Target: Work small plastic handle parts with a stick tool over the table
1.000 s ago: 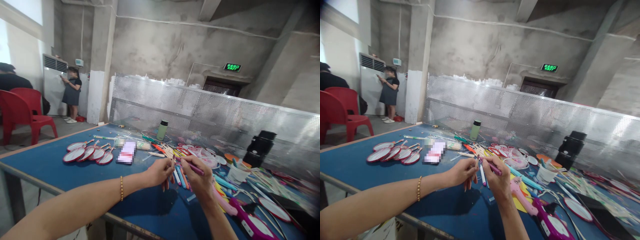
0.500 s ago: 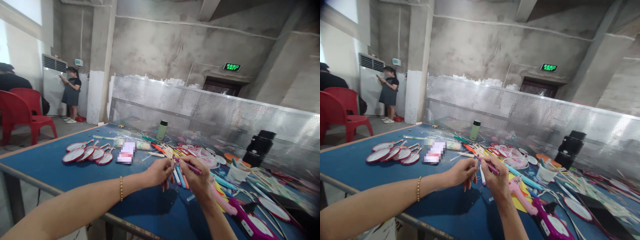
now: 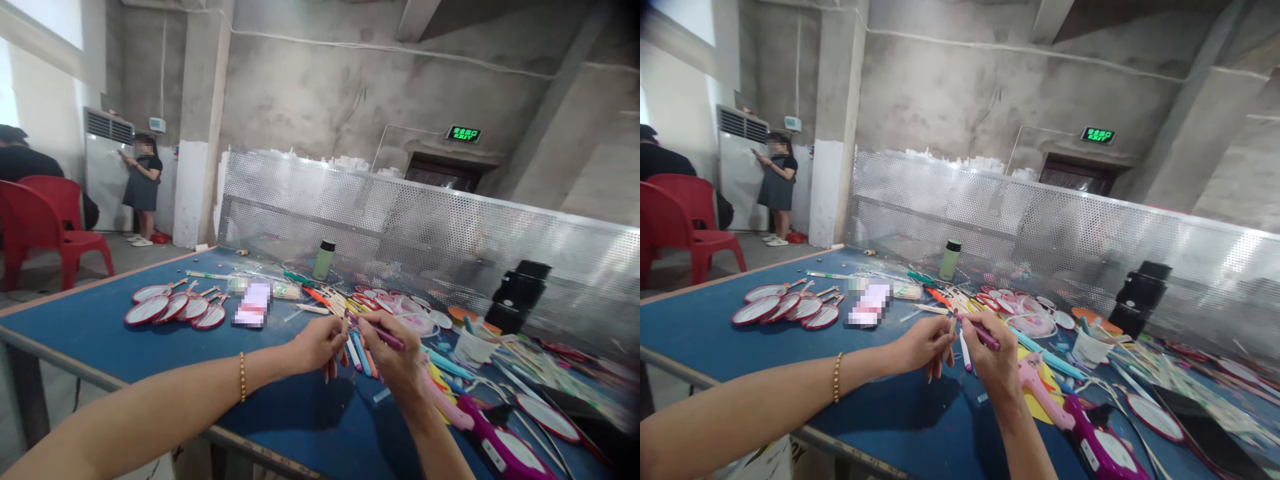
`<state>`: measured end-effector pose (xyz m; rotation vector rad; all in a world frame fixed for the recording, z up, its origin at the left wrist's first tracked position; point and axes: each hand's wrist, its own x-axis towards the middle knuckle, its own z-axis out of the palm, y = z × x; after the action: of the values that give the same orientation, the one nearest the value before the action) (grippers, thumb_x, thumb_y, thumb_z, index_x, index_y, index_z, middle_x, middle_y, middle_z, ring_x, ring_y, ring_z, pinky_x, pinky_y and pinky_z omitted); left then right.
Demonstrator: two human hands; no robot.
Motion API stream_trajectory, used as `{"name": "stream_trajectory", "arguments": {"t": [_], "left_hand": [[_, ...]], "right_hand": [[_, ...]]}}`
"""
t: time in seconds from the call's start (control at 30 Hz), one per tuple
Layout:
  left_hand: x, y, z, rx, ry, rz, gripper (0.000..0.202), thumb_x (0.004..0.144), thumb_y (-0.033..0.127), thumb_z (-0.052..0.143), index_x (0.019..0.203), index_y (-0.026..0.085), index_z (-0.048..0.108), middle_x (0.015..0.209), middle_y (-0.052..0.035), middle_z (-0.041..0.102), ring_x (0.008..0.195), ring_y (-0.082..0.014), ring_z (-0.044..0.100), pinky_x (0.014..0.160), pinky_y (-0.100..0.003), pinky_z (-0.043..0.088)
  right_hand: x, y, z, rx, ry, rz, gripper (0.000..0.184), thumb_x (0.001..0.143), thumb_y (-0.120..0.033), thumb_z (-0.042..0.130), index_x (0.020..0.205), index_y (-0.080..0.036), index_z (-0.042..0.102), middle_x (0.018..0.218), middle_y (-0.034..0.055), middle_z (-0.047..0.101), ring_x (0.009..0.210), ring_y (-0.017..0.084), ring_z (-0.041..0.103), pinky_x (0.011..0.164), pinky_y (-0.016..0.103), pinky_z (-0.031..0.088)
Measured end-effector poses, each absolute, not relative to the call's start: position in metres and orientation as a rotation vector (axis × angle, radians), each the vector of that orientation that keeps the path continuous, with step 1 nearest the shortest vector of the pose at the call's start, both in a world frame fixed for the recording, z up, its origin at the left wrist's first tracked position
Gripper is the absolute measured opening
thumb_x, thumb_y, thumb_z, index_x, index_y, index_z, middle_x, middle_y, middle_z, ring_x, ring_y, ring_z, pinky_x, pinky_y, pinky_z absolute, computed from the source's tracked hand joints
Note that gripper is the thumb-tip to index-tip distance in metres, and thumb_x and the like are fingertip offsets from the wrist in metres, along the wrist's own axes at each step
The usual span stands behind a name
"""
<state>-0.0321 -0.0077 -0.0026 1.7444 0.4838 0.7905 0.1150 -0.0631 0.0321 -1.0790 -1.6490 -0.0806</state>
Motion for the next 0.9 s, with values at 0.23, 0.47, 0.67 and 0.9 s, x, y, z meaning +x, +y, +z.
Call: {"name": "stream_trajectory", "arguments": {"t": [0.23,0.47,0.67,0.9], "left_hand": [[-0.0322,-0.0076,-0.0031,1.724,0.474,0.793,0.025,0.092,0.043,0.045,0.088,0.019,0.039,0.064,0.0013,0.06,0.036,-0.0086,0.053,0.032,-0.018,0.043],[-0.0313,-0.0046,-0.0073,1.754,0.465,0.802,0.023,0.093,0.041,0.044,0.088,0.019,0.04,0.065,0.0001,0.061,0.036,-0.0093,0.054,0.032,-0.018,0.044],[-0.031,-0.0063,-0.0055,1.737,0.474,0.804,0.018,0.093,0.036,0.042,0.088,0.019,0.039,0.064,0.0009,0.06,0.036,-0.0091,0.053,0.031,-0.019,0.043],[-0.0318,-0.0083,-0.0023,1.74,0.483,0.79,0.02,0.093,0.037,0.043,0.086,0.019,0.039,0.064,0.0014,0.06,0.036,-0.0087,0.053,0.032,-0.018,0.043]], "right_hand": [[0.1141,-0.0633,0.0327,-1.069,-1.614,-0.09,0.015,0.084,-0.029,0.06,0.078,-0.019,0.069,0.066,0.0004,0.065,0.058,0.013,0.057,0.056,0.024,0.044],[0.1133,-0.0624,0.0327,-1.074,-1.615,-0.09,0.016,0.084,-0.029,0.061,0.075,-0.019,0.069,0.06,-0.0001,0.063,0.054,0.013,0.057,0.051,0.023,0.043],[0.1135,-0.0633,0.0323,-1.075,-1.638,-0.091,0.016,0.084,-0.029,0.061,0.075,-0.019,0.069,0.063,0.0006,0.065,0.056,0.013,0.057,0.053,0.023,0.044],[0.1149,-0.0612,0.0301,-1.067,-1.635,-0.114,0.015,0.084,-0.028,0.061,0.076,-0.019,0.069,0.064,0.0,0.065,0.055,0.012,0.057,0.054,0.023,0.044]]}}
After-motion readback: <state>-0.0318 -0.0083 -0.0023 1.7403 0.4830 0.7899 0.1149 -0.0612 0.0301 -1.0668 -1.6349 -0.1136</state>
